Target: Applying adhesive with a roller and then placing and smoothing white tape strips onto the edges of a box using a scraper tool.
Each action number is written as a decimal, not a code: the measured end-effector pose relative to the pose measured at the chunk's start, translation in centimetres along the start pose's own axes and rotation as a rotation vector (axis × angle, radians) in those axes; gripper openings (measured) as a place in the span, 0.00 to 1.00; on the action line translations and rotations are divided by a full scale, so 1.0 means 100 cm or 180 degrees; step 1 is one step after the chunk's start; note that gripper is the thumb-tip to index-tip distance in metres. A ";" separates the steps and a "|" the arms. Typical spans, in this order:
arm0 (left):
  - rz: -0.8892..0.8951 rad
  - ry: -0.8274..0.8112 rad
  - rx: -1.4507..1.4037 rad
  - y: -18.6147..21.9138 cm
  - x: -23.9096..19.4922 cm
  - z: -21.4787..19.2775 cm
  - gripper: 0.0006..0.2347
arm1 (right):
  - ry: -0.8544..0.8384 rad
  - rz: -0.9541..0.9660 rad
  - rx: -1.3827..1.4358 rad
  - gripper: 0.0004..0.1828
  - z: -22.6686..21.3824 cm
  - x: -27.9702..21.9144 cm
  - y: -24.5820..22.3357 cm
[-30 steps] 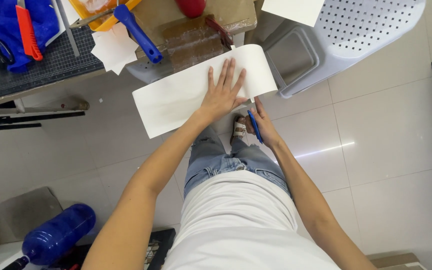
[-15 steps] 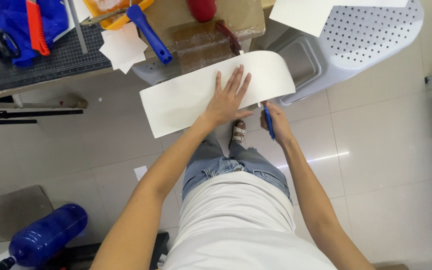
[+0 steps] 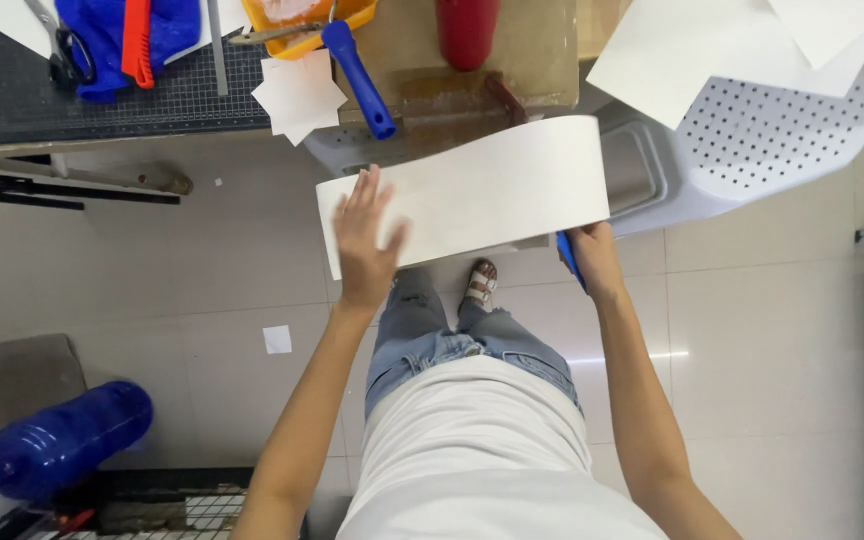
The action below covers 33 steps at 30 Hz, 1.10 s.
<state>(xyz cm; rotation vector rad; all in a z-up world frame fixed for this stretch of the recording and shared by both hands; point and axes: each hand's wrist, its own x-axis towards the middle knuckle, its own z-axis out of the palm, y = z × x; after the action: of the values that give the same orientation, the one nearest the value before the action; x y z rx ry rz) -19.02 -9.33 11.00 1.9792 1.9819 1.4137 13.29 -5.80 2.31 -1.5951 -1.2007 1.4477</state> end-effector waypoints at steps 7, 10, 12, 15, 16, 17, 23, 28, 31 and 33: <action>-0.1102 -0.2276 0.0772 -0.011 -0.040 0.018 0.45 | -0.0829 -0.0182 0.1620 0.17 0.040 0.028 -0.029; -0.1783 -0.1827 0.0742 -0.021 -0.044 0.009 0.41 | -0.1729 -0.0449 0.1062 0.19 0.097 0.016 -0.085; -0.2042 -0.1689 0.0737 -0.028 -0.045 0.002 0.44 | -0.2244 -0.0635 0.0709 0.20 0.138 -0.001 -0.123; -0.2494 -0.1404 0.0115 -0.033 -0.050 -0.010 0.34 | -0.3158 -0.0956 -0.0004 0.23 0.197 -0.036 -0.175; -0.2779 -0.1200 -0.0293 -0.036 -0.051 -0.012 0.32 | -0.3579 -0.1118 -0.0370 0.24 0.214 -0.045 -0.193; -0.3051 -0.0988 -0.0708 -0.039 -0.052 -0.015 0.30 | -0.3992 -0.1279 -0.0747 0.26 0.232 -0.053 -0.210; -0.4377 0.0430 -0.3301 -0.076 -0.056 -0.033 0.31 | -0.0770 -0.1751 -0.1072 0.21 0.229 0.057 -0.165; -0.4000 -0.0991 -0.2674 -0.156 -0.160 -0.003 0.27 | 0.0666 -0.1376 -0.3153 0.29 0.193 0.161 -0.112; -0.3452 -0.2728 -0.1432 -0.139 -0.103 -0.037 0.32 | 0.0986 -0.1417 -0.3378 0.19 0.234 0.153 -0.164; -0.3466 -0.3327 -0.1120 -0.104 -0.051 -0.077 0.42 | 0.1145 -0.1604 -0.3037 0.13 0.279 0.153 -0.201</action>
<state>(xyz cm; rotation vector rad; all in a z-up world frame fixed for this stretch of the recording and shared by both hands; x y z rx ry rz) -30.65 -15.72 6.73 0.8100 1.5834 0.2841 -18.51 12.72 10.34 -1.7997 -2.0156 0.2114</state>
